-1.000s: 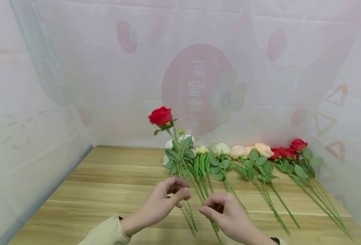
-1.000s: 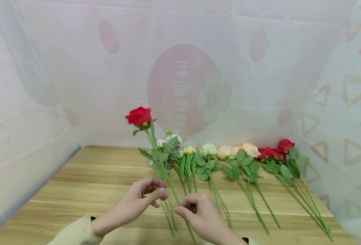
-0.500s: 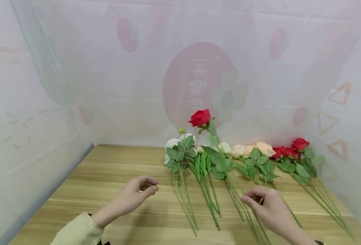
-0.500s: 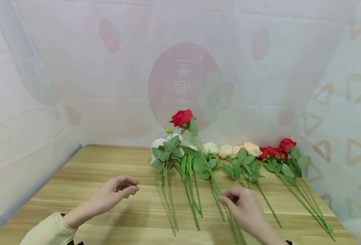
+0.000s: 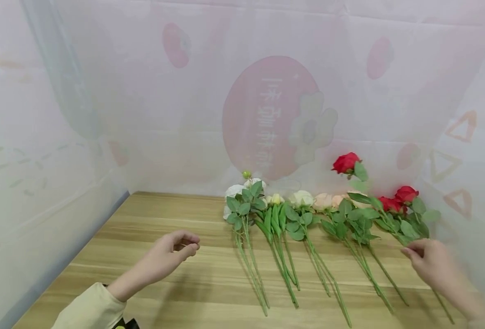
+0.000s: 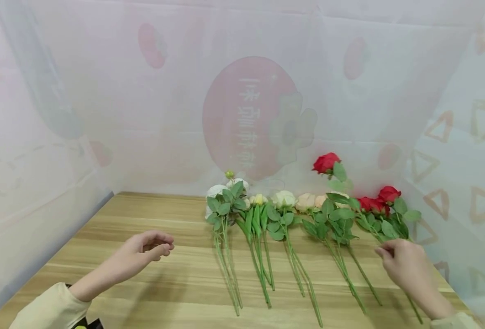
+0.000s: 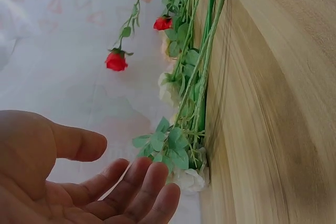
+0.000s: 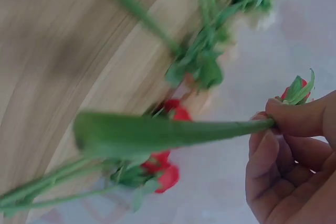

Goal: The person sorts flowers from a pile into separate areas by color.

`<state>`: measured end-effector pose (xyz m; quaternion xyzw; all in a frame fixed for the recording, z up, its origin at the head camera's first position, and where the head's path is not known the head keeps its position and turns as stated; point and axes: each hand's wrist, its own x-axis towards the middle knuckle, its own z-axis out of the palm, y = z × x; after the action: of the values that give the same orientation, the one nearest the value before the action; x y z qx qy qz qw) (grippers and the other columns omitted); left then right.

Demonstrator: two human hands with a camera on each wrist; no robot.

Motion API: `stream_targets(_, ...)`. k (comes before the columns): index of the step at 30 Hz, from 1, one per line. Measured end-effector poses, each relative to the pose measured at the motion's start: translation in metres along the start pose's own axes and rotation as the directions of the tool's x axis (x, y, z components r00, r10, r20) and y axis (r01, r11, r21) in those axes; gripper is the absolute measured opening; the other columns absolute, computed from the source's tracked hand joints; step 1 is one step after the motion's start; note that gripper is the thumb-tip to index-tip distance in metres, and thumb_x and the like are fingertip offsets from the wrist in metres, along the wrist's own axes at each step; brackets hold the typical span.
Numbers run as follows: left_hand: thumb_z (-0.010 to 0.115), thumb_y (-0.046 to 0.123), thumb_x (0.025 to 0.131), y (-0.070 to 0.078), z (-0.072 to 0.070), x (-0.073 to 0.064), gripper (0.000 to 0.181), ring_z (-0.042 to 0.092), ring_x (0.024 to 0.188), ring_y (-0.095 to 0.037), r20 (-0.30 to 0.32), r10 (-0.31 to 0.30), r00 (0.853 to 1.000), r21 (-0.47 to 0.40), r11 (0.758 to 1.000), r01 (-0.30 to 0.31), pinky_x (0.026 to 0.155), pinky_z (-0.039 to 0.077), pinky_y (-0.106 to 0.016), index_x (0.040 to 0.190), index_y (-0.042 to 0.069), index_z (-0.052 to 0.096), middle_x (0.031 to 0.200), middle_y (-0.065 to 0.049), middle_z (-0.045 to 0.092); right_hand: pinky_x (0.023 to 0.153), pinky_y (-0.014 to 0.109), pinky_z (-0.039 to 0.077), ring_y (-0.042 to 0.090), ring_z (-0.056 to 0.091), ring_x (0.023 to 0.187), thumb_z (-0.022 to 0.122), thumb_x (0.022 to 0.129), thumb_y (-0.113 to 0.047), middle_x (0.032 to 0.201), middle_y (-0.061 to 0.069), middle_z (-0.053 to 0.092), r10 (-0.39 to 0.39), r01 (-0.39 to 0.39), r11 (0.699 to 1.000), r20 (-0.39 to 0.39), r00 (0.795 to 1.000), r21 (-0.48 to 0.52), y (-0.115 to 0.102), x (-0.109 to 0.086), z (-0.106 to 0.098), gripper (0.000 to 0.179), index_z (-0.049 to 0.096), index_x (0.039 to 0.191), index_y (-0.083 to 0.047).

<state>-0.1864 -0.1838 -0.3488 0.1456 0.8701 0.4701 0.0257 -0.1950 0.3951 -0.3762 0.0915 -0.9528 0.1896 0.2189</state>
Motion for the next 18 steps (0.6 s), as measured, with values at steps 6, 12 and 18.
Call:
stream_targets(6, 0.06, 0.02, 0.1, -0.001, -0.002, 0.0, 0.026, 0.063, 0.092, -0.02, 0.022, -0.005, 1.0, -0.007, 1.0, 0.006, 0.074, 0.053, -0.037, 0.118, 0.001, 0.062, 0.103, -0.003, 0.065, 0.045, 0.03, 0.031, 0.012, 0.034, 0.049, 0.063, 0.089, -0.001, 0.052, -0.002, 0.04, 0.077, -0.073, 0.996, 0.057, 0.995, -0.054, 0.054, 0.001, -0.008, 0.029, 0.06, 0.061, -0.004)
stream_targets(12, 0.06, 0.02, 0.1, -0.001, -0.002, -0.001, 0.024, 0.062, 0.092, -0.019, 0.018, -0.014, 1.0, 0.01, 1.0, 0.014, 0.074, 0.053, -0.035, 0.117, 0.002, 0.062, 0.103, -0.003, 0.065, 0.045, 0.03, 0.029, 0.013, 0.03, 0.044, 0.061, 0.094, -0.011, 0.049, -0.004, 0.03, 0.135, -0.123, 0.986, 0.113, 0.984, -0.11, 0.072, 0.001, -0.017, 0.045, 0.044, 0.052, -0.012)
stream_targets(18, 0.061, 0.019, 0.099, -0.005, 0.001, -0.003, 0.023, 0.063, 0.094, -0.022, 0.029, -0.011, 1.0, -0.002, 1.0, 0.011, 0.074, 0.054, -0.036, 0.116, 0.003, 0.062, 0.103, -0.003, 0.064, 0.05, 0.034, 0.031, 0.017, 0.036, 0.047, 0.061, 0.096, -0.018, 0.051, 0.0, 0.038, 0.171, -0.156, 0.982, 0.144, 0.975, -0.109, 0.076, 0.002, -0.028, 0.038, 0.059, 0.059, -0.01)
